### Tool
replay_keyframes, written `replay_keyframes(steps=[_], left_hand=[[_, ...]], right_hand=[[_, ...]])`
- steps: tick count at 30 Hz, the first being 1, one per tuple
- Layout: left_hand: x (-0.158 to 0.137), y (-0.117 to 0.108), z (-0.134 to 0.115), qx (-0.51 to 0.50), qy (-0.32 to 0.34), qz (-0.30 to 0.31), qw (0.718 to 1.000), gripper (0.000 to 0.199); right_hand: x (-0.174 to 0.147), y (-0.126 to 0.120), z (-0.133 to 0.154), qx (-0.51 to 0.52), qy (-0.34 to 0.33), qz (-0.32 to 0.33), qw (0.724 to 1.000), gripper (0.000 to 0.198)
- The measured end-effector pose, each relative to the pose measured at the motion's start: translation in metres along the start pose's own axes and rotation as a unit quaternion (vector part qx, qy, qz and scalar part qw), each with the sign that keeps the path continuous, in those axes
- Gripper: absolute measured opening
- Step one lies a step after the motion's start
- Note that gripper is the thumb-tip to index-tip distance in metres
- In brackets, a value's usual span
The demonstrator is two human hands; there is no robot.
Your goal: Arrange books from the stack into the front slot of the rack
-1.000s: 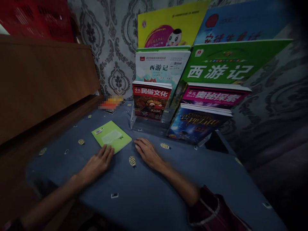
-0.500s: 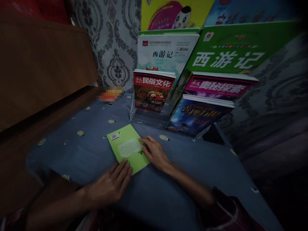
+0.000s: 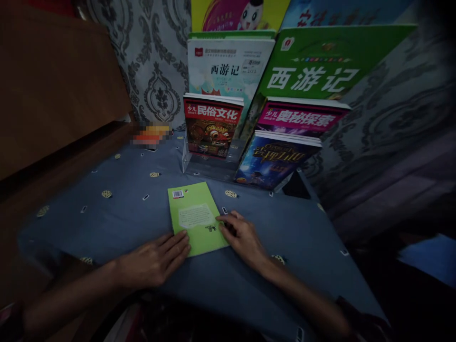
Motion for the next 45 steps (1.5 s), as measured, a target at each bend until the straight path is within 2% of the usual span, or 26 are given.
replay_keyframes(steps=[6, 14, 18, 21, 24, 28, 32, 36, 39, 42, 45], left_hand=[[0.022, 0.007, -0.009, -0.020, 0.028, 0.003, 0.999, 0.042], [0.064, 0.019, -0.010, -0.068, 0.085, -0.007, 0.994, 0.034], [0.079, 0.032, -0.009, -0.097, 0.107, 0.017, 0.989, 0.033], [0.083, 0.035, -0.010, -0.102, 0.123, -0.001, 0.987, 0.031], [0.086, 0.032, -0.008, -0.113, 0.114, -0.016, 0.987, 0.029], [0.092, 0.030, -0.005, -0.150, 0.092, 0.004, 0.984, 0.025], [0.101, 0.031, -0.004, -0.188, 0.073, -0.001, 0.979, 0.024], [0.107, 0.035, -0.003, -0.210, 0.073, -0.011, 0.975, 0.022], [0.115, 0.047, 0.009, -0.176, 0.029, -0.020, 0.984, 0.024], [0.120, 0.068, 0.034, -0.107, -0.076, -0.021, 0.991, 0.026], [0.118, 0.089, 0.055, -0.093, -0.171, -0.002, 0.981, 0.035]], right_hand=[[-0.021, -0.028, -0.010, -0.017, 0.022, -0.021, 0.999, 0.026], [-0.071, -0.073, -0.040, 0.014, 0.083, -0.083, 0.993, 0.023], [-0.093, -0.087, -0.048, 0.024, 0.115, -0.112, 0.987, 0.023], [-0.103, -0.094, -0.050, 0.028, 0.133, -0.118, 0.984, 0.024], [-0.101, -0.095, -0.048, 0.020, 0.129, -0.083, 0.988, 0.024], [-0.079, -0.098, -0.042, -0.028, 0.087, -0.039, 0.995, 0.025], [-0.055, -0.099, -0.043, -0.090, 0.041, -0.059, 0.993, 0.028], [-0.046, -0.095, -0.049, -0.111, 0.023, -0.064, 0.992, 0.028], [-0.048, -0.094, -0.050, -0.104, 0.033, -0.058, 0.992, 0.028], [-0.052, -0.094, -0.050, -0.084, 0.051, -0.052, 0.994, 0.028], [-0.056, -0.094, -0.047, -0.072, 0.053, -0.046, 0.995, 0.027]])
Point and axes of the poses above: each hand's wrist, its own x-axis towards the middle knuckle, its own y-axis out of the palm, z = x × y, the point moved 8 cm from there along x, towards the middle knuckle, and after that the axes turned 12 degrees about -z, right-handed, at the moved point
